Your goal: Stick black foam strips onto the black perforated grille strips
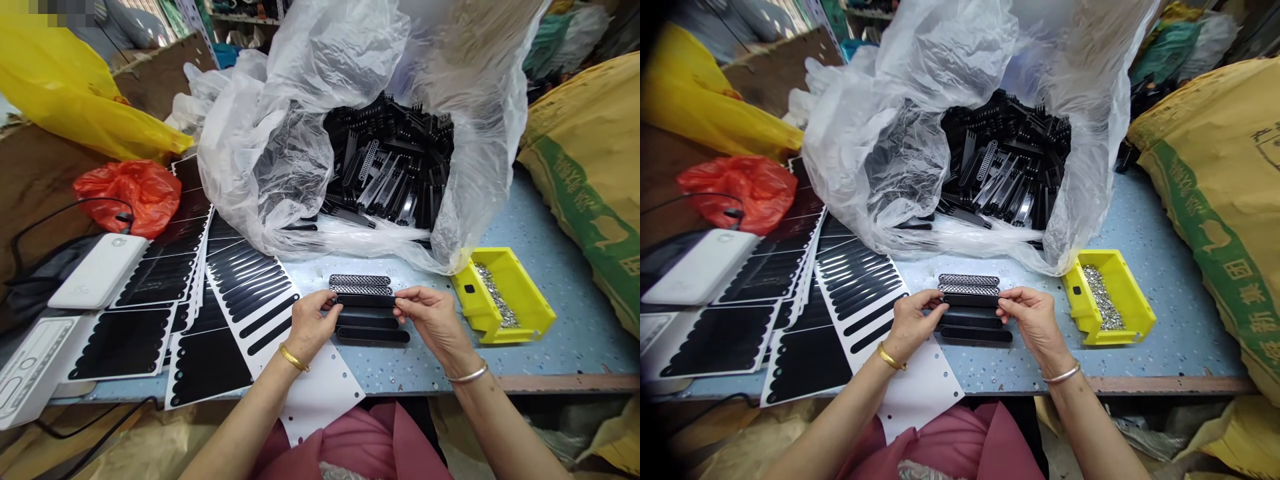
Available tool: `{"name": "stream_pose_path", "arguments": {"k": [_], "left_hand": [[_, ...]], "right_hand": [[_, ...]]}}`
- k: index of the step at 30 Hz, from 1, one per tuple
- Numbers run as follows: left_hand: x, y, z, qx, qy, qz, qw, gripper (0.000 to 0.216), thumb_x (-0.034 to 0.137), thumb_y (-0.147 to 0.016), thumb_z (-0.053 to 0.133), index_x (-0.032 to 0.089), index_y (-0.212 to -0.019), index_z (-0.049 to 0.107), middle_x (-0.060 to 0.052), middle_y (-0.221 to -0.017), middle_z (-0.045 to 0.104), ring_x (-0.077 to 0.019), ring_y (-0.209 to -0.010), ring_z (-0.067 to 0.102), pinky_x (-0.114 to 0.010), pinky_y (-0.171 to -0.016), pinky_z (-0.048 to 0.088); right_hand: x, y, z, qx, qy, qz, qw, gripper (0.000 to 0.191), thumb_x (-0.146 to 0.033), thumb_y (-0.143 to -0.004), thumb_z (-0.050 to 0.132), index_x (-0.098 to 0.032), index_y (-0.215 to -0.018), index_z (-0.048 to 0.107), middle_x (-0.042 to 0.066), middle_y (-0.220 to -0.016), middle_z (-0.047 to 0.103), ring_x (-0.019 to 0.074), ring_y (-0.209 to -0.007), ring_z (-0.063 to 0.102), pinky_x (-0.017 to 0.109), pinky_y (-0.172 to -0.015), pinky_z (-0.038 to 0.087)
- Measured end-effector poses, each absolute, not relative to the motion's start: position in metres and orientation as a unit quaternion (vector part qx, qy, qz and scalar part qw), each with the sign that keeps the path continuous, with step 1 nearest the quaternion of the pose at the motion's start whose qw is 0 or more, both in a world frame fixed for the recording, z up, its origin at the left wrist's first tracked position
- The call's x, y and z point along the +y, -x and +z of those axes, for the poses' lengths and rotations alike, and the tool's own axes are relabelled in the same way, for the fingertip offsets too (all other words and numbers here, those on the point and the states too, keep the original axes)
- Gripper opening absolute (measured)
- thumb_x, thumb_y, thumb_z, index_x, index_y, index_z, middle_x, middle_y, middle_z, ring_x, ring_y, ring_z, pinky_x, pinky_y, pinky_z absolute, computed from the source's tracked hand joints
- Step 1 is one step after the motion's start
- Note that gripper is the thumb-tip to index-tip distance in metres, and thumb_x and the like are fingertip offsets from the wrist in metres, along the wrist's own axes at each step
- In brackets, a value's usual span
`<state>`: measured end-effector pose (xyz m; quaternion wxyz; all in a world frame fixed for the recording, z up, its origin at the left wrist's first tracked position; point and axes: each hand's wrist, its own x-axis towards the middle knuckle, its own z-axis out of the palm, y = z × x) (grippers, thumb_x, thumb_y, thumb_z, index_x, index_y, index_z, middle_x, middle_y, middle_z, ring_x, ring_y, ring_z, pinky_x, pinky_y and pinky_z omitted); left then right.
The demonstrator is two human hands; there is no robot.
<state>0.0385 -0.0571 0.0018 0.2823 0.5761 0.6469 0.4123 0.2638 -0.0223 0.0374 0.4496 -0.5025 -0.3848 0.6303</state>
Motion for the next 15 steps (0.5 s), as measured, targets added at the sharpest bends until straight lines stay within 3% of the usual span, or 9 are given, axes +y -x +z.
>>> {"name": "stream_pose_path", "arguments": {"k": [15], "left_hand": [[-0.0551, -0.0374, 0.0017, 0.643, -0.580, 0.409, 0.287, 0.017, 0.012, -0.071, 0.067, 0.020, -0.084, 0.074, 0.001, -0.068, 0.071, -0.0148, -0.064, 0.066, -0.027, -0.066, 0.053]], "right_hand": [[-0.0248, -0.2616, 0.0363, -0.386, 0.522, 0.606, 0.460, 0.022, -0.025, -0.056, 0.088, -0.016, -0.071, 0.075, 0.004, -0.055, 0.068, 0.0129, -0.048, 0.061, 0.022, -0.042, 0.045]]}}
